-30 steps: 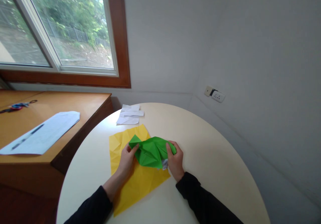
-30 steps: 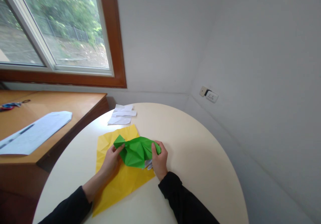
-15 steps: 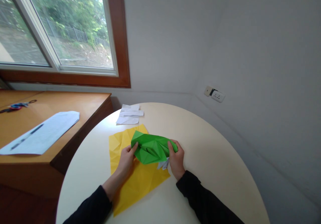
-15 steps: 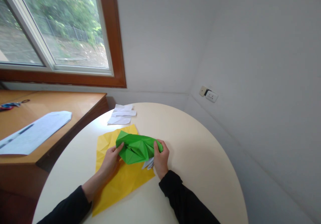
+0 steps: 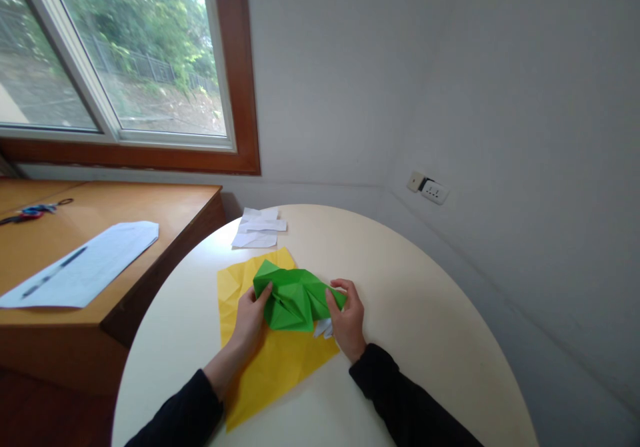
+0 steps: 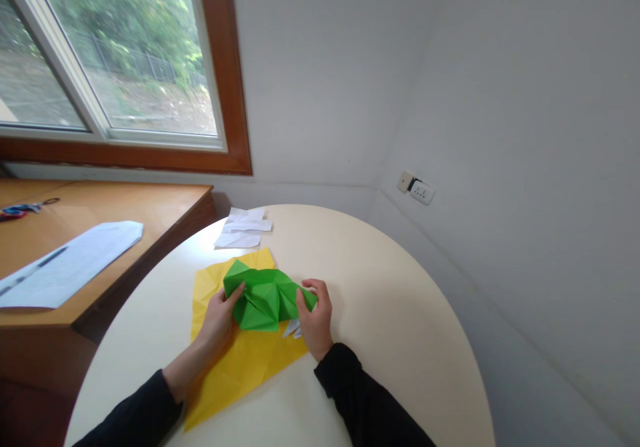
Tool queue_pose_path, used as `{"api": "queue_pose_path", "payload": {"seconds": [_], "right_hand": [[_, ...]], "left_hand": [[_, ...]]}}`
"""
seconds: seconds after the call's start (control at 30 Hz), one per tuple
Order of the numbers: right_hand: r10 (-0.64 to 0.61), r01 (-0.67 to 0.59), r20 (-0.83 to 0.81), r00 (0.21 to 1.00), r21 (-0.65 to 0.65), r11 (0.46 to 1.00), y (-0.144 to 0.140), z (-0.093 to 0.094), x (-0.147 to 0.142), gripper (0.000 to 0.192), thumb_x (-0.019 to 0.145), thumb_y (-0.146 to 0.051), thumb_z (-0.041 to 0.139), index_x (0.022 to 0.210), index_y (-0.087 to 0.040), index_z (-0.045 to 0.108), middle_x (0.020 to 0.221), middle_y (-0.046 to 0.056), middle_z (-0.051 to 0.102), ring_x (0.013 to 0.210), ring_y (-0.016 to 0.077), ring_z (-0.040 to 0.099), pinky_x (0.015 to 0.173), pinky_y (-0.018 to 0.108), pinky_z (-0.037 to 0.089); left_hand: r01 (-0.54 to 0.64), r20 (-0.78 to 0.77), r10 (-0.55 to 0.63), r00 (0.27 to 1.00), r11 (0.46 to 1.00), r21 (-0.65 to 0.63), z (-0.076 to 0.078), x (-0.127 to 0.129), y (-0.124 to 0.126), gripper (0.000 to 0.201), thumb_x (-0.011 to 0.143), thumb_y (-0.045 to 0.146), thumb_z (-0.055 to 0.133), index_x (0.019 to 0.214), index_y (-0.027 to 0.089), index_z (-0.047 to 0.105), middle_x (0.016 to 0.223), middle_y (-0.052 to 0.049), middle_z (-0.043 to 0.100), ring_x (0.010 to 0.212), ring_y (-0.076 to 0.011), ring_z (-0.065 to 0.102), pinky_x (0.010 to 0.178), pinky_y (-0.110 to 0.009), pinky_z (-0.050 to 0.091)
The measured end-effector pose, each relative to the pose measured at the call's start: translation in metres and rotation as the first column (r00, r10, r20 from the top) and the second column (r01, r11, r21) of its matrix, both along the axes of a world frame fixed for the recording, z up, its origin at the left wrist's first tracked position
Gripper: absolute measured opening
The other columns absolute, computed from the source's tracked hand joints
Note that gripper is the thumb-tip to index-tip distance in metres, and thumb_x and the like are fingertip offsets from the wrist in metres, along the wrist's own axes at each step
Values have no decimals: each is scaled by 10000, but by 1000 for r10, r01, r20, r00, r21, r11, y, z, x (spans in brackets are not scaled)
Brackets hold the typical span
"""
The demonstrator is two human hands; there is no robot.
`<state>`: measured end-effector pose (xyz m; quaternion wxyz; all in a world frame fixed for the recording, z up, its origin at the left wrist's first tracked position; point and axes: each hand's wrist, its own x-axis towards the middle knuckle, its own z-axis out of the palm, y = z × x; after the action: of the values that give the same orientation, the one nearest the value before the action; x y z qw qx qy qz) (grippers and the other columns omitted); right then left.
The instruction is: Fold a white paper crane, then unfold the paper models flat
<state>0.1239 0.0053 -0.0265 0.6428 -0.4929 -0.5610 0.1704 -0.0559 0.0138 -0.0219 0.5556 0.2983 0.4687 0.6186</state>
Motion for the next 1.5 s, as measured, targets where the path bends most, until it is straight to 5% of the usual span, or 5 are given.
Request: {"api": "queue_pose_path", "payload": {"seconds": [0.2,0.37,0.7,1.23,1.5], "right_hand": [[-80,8,252,964,275,961,-8,5,-2,112,779,-138,536,856,-215,563,896,50,539,893,195,531,783,362,450],[-115,-46,444,889,336,941,-12,4,-2,196,767,-81,503,811,-236,615,890,41,563,862,191,552,773,369,405],[-4,-200,592,806,279,939,-11,7,-2,247,763,-48,466,827,-243,603,780,-15,640,816,156,588,825,358,292],[145,-233,592,793,75,969,-10,5,-1,316,864,-109,345,1083,-234,534,972,27,684,934,160,613,920,380,206],[162,-290,640,751,100,952,-9,4,0,490,731,6,385,1085,-285,558,892,-16,692,984,183,582,916,398,180]], "left_hand": [[-58,-27,57,998,998,-26,10,1,-3,403,552,419,755,794,118,640,810,-89,686,742,-208,634,701,-327,476],[-106,-84,105,991,994,1,6,-1,-1,405,569,436,740,803,125,631,814,-89,680,756,-216,631,682,-324,480],[-147,-59,148,987,989,15,5,0,0,413,586,443,725,828,125,620,850,-82,669,743,-194,615,698,-325,476],[-130,68,130,989,991,4,9,4,-1,365,640,414,688,886,153,621,921,-92,686,821,-231,644,734,-349,494],[-111,106,111,988,994,-6,7,3,1,369,649,416,689,903,157,618,944,-90,680,820,-224,646,743,-355,501]]}}
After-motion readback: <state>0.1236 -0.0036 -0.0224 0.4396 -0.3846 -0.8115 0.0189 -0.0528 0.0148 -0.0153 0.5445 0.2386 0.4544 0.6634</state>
